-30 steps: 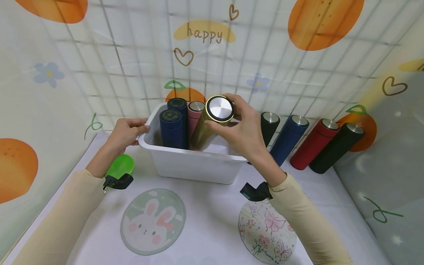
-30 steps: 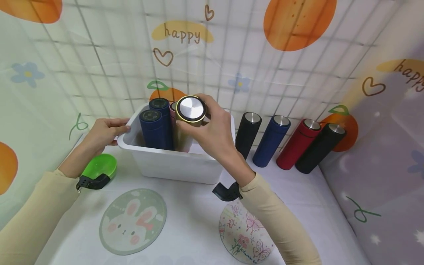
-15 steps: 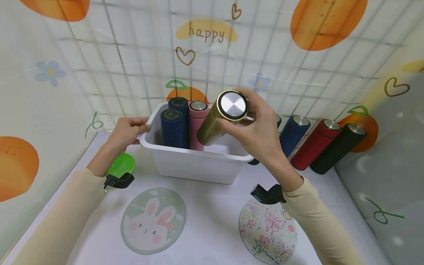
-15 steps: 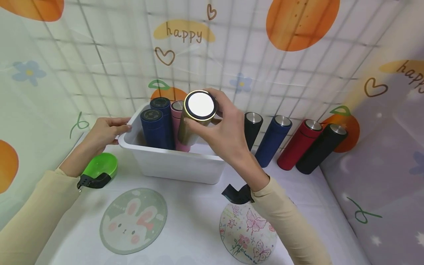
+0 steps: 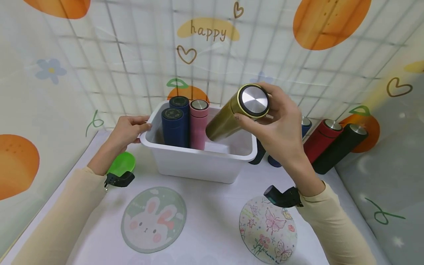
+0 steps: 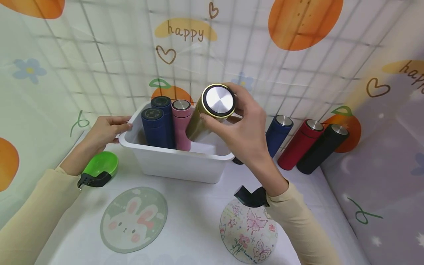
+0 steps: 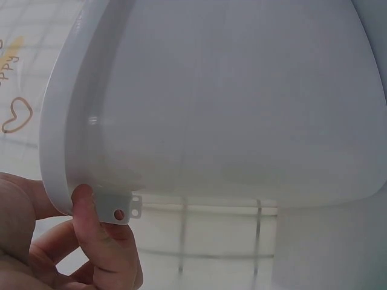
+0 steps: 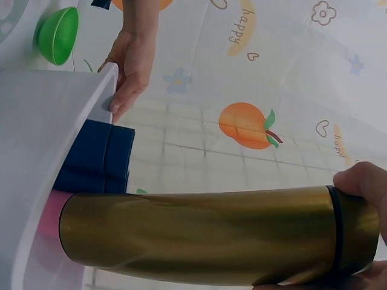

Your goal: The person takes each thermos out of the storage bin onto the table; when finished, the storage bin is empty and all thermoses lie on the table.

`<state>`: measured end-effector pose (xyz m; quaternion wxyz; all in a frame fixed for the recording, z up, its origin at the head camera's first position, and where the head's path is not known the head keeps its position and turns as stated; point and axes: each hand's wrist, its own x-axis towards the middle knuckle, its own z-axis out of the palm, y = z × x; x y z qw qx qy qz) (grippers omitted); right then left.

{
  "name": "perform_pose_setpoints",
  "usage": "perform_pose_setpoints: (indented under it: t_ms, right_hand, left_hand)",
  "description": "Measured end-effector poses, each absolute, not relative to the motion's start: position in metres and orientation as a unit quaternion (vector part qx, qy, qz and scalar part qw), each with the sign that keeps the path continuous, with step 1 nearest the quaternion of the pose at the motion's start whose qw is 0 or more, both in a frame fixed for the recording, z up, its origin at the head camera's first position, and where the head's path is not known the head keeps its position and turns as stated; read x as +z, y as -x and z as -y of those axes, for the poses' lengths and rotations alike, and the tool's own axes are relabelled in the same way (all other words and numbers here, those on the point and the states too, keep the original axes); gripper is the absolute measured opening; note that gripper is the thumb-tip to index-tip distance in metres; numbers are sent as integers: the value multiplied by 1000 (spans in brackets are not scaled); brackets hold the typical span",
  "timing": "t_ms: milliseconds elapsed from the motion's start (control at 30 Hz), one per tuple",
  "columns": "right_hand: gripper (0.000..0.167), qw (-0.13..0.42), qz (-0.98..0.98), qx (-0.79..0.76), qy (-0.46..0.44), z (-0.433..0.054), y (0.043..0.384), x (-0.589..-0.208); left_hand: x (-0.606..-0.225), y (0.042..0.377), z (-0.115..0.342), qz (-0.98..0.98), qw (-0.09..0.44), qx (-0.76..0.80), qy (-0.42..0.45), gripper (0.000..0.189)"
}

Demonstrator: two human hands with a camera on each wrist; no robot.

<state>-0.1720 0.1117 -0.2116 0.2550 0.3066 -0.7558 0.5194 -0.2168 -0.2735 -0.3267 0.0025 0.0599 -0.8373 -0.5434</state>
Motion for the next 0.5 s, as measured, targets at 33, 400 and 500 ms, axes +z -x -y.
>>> perform_pose_setpoints:
  t_ms: [33, 400, 500]
  right_hand:
    - [56, 256, 758, 518, -304, -114, 171, -210]
    - [59, 276, 761, 509, -293, -137, 164, -205]
    - [59, 276, 765, 504, -291, -144, 163, -204]
  left_hand:
    - [-327, 217, 274, 837, 2, -544, -60, 48]
    - [-328, 217, 274, 835, 9, -548, -57, 47]
    - [-328, 217, 274, 835, 10, -547, -56, 47]
